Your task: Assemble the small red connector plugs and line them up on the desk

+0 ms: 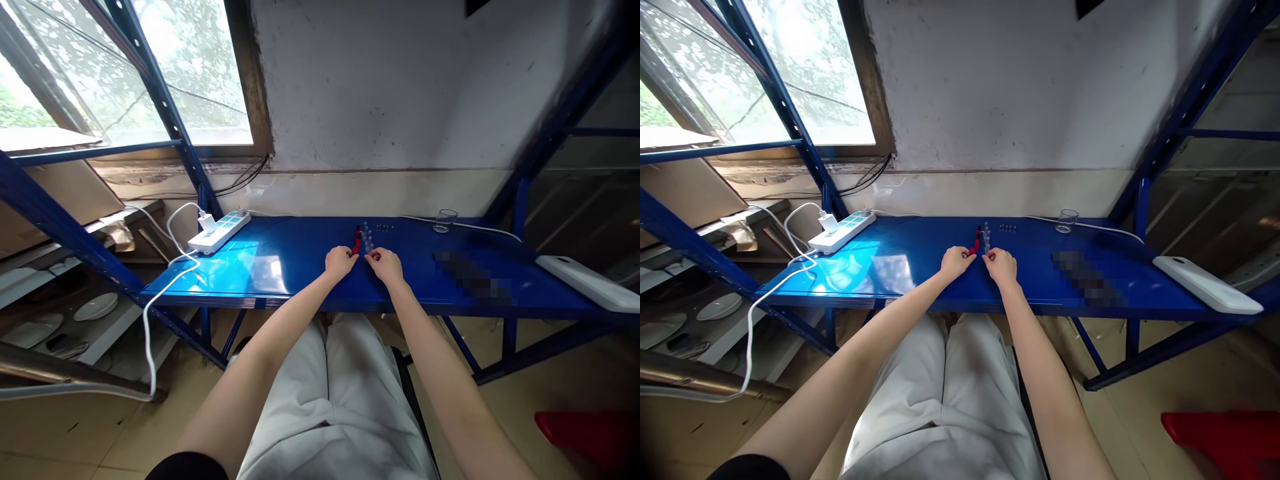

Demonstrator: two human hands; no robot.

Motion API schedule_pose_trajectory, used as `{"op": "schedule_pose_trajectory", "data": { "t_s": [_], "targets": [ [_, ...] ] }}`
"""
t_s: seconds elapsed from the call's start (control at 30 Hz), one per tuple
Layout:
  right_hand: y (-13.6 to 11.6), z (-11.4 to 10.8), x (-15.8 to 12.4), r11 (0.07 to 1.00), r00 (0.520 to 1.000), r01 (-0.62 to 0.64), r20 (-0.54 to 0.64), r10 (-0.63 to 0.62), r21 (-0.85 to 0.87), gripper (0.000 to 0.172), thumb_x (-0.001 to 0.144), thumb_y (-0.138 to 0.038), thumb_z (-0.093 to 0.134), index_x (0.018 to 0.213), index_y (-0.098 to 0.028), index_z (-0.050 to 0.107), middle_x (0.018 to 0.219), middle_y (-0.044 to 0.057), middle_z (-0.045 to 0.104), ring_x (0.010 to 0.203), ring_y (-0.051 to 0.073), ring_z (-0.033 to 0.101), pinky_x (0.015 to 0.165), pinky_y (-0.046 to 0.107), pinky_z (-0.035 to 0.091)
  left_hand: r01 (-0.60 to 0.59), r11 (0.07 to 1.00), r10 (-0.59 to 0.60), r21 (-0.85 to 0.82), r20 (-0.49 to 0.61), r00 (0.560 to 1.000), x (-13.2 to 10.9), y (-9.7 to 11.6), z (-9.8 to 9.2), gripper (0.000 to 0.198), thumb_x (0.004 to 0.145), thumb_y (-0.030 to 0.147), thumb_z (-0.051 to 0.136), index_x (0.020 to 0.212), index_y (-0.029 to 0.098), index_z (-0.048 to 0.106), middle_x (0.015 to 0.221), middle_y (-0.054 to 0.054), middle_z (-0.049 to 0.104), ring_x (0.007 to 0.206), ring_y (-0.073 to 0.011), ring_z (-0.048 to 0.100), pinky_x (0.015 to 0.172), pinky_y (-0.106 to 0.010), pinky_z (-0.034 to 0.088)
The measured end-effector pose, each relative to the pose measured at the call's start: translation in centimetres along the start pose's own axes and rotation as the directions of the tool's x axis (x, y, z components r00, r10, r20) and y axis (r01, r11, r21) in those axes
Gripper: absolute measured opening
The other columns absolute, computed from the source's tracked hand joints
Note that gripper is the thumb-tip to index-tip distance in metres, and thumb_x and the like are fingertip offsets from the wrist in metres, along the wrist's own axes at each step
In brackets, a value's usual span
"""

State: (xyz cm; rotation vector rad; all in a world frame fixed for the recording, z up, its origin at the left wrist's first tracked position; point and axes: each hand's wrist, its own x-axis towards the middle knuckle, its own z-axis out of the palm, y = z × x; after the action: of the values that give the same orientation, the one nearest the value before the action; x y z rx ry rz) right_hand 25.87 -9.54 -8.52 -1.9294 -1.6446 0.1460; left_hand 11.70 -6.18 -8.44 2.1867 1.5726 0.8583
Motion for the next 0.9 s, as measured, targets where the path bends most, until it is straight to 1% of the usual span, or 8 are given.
{"op": "schedule_pose_trajectory", "data": {
  "t_s": [0.13, 0.3, 0.4, 0.5, 0.6, 0.67, 0.77, 0.9],
  "targets": [
    [0.0, 0.2, 0.1, 0.997, 1.000, 0.024, 0.002, -0.024, -0.075, 0.021, 0.080, -0.035, 0.053, 0.086, -0.019, 0.065, 0.081, 0.004, 0.066, 0.077, 0.018, 0.059, 0.060, 0.026, 0.037, 0.006, 0.998, -0.007, 0.060, 0.013, 1.000, 0.3, -0.1, 0.3, 0.022, 0.075, 0.037, 0.061, 0.081, 0.017, 0.067, 0.076, -0.007, 0.065, 0.072, -0.0191, 0.060, 0.062, -0.027, 0.042],
    [-0.1, 0.1, -0.1, 0.989, 0.999, 0.035, 0.012, -0.033, -0.144, 0.025, 0.082, -0.036, 0.050, 0.089, -0.018, 0.066, 0.091, 0.006, 0.066, 0.088, 0.021, 0.058, 0.067, 0.029, 0.039, -0.032, 0.996, 0.031, 0.086, 0.012, 0.999, -0.1, -0.3, -0.4, 0.032, 0.073, 0.043, 0.062, 0.089, 0.015, 0.065, 0.078, -0.007, 0.065, 0.077, -0.0210, 0.059, 0.065, -0.029, 0.044],
    [-0.2, 0.0, -0.3, 0.986, 1.000, 0.029, 0.009, -0.028, -0.165, 0.027, 0.082, -0.038, 0.050, 0.091, -0.018, 0.066, 0.093, 0.007, 0.066, 0.091, 0.022, 0.057, 0.070, 0.030, 0.039, -0.181, 0.973, 0.185, 0.144, -0.015, 0.983, -0.8, -0.7, -1.4, 0.035, 0.077, 0.040, 0.058, 0.100, 0.015, 0.061, 0.083, -0.007, 0.063, 0.083, -0.0213, 0.057, 0.068, -0.030, 0.044],
    [-0.2, 0.0, -0.5, 0.986, 1.000, 0.017, 0.008, -0.016, -0.167, 0.028, 0.083, -0.039, 0.049, 0.093, -0.019, 0.065, 0.093, 0.007, 0.065, 0.092, 0.022, 0.057, 0.071, 0.031, 0.039, -0.374, 0.893, 0.390, 0.252, -0.014, 0.921, -1.5, -1.0, -2.4, 0.035, 0.086, 0.033, 0.046, 0.115, 0.015, 0.052, 0.097, -0.008, 0.062, 0.090, -0.0208, 0.055, 0.074, -0.031, 0.042],
    [-0.2, 0.1, -0.5, 0.987, 1.000, 0.015, 0.007, -0.014, -0.161, 0.028, 0.083, -0.039, 0.048, 0.094, -0.019, 0.065, 0.095, 0.007, 0.065, 0.093, 0.022, 0.056, 0.072, 0.032, 0.039, -0.490, 0.794, 0.509, 0.358, 0.048, 0.860, -2.1, -1.1, -2.9, 0.039, 0.090, 0.027, 0.035, 0.127, 0.015, 0.042, 0.107, -0.010, 0.058, 0.096, -0.0212, 0.052, 0.078, -0.032, 0.040],
    [-0.1, 0.1, -0.5, 0.987, 1.000, 0.011, 0.000, -0.011, -0.163, 0.028, 0.083, -0.039, 0.048, 0.094, -0.019, 0.065, 0.095, 0.007, 0.065, 0.093, 0.023, 0.056, 0.072, 0.032, 0.039, -0.508, 0.760, 0.522, 0.405, 0.084, 0.849, -2.2, -1.1, -2.9, 0.042, 0.091, 0.025, 0.031, 0.132, 0.016, 0.037, 0.109, -0.011, 0.058, 0.096, -0.0214, 0.052, 0.077, -0.032, 0.039],
    [0.0, 0.2, -0.4, 0.987, 1.000, 0.013, -0.002, -0.013, -0.159, 0.028, 0.083, -0.039, 0.048, 0.093, -0.019, 0.065, 0.094, 0.007, 0.066, 0.092, 0.022, 0.057, 0.071, 0.031, 0.039, -0.488, 0.755, 0.501, 0.438, 0.095, 0.860, -2.2, -1.0, -2.4, 0.044, 0.092, 0.025, 0.029, 0.135, 0.017, 0.035, 0.108, -0.010, 0.057, 0.095, -0.0213, 0.052, 0.075, -0.032, 0.039],
    [0.1, 0.2, -0.3, 0.989, 1.000, 0.016, 0.007, -0.015, -0.150, 0.029, 0.084, -0.039, 0.046, 0.092, -0.019, 0.066, 0.093, 0.007, 0.066, 0.090, 0.022, 0.057, 0.070, 0.031, 0.040, -0.459, 0.771, 0.469, 0.441, 0.094, 0.878, -1.7, -0.7, -1.9, 0.042, 0.092, 0.024, 0.029, 0.131, 0.018, 0.040, 0.106, -0.010, 0.058, 0.094, -0.0209, 0.053, 0.074, -0.030, 0.040]
  ]
}}
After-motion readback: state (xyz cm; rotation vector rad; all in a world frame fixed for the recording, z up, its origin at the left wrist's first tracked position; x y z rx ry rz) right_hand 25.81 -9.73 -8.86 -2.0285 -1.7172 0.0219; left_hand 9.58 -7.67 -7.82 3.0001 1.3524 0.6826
